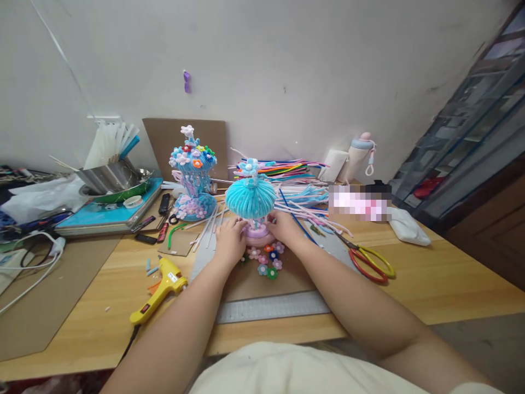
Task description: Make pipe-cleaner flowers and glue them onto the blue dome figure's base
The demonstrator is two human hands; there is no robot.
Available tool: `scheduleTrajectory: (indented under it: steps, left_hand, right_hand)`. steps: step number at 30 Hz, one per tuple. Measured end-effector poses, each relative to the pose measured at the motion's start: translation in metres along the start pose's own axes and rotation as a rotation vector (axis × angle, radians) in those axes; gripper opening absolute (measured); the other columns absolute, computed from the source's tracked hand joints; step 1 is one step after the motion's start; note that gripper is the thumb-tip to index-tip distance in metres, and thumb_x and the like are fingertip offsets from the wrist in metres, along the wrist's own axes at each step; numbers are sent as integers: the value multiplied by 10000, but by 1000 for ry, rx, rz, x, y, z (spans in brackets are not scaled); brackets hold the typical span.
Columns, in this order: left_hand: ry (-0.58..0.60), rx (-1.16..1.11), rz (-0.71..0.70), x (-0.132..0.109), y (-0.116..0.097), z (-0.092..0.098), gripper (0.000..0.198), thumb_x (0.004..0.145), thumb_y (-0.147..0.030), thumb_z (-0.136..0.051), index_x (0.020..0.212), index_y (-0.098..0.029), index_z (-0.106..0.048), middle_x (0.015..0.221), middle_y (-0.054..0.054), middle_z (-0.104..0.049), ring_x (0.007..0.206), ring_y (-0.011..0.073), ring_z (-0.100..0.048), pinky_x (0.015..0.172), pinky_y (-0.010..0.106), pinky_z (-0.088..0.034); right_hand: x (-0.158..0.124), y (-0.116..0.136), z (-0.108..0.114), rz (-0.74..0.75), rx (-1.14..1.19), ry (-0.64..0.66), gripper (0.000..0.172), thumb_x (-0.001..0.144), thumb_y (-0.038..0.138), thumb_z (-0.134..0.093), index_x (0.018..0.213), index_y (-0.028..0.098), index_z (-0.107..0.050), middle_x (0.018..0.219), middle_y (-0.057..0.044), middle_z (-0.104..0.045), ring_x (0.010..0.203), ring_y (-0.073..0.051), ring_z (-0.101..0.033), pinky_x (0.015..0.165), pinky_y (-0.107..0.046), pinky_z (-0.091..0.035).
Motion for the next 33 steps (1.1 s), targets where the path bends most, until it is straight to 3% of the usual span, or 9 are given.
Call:
scheduleTrajectory:
  steps: [7,12,17,27,33]
  left_hand:
    - [40,85,-168,-5,-13,3,245,853,-183,-452,1001,-246,-637,1192,58,-603,1195,249,-439,986,448,-283]
    - [80,122,-253,-7,-23,0,236,893,-214,-411,915,-249,-644,1062,43,-645,1145,223,-474,1058,470,-185]
    - [106,153,-270,-4,-26,-6,255,898,-231,-395,869,-241,-648,981,59,-652,1076,233,-499,1066,502,-159]
    - [99,118,-229,-1,-22,-3,235,875,-218,-421,865,-253,-653,1023,57,-656,1099,225,-502,1092,478,-109]
    - [-4,73,-32,3,6,5,268,832,-168,-441,995,-236,-643,1108,77,-632,1131,243,-500,1058,482,-186]
  right_hand:
    - [-1,-2,1,177,-1,-6,236,790,143,-511,918,196,-702,1016,-65,-661,967,-190,-589,874,-303,-418]
    - [-5,7,3,272,14,31,273,794,120,-507,937,225,-714,1034,-51,-679,1008,-185,-585,913,-317,-404]
    - [-6,8,5,275,10,29,283,791,100,-504,925,216,-725,1014,-67,-690,1028,-202,-580,913,-336,-396]
    - [-4,0,7,176,-19,0,311,780,97,-517,983,233,-709,1114,-56,-657,1111,-216,-533,973,-361,-350]
    - [2,-20,6,53,-63,-73,346,793,155,-516,1118,169,-635,1205,-114,-569,1160,-243,-486,985,-387,-348]
Point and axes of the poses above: each hand's wrist, its own x-axis towards the middle knuckle, its own z-axis out of the back of the hand, y = z × x, the point moved 7 cm from there along x, towards the middle knuckle
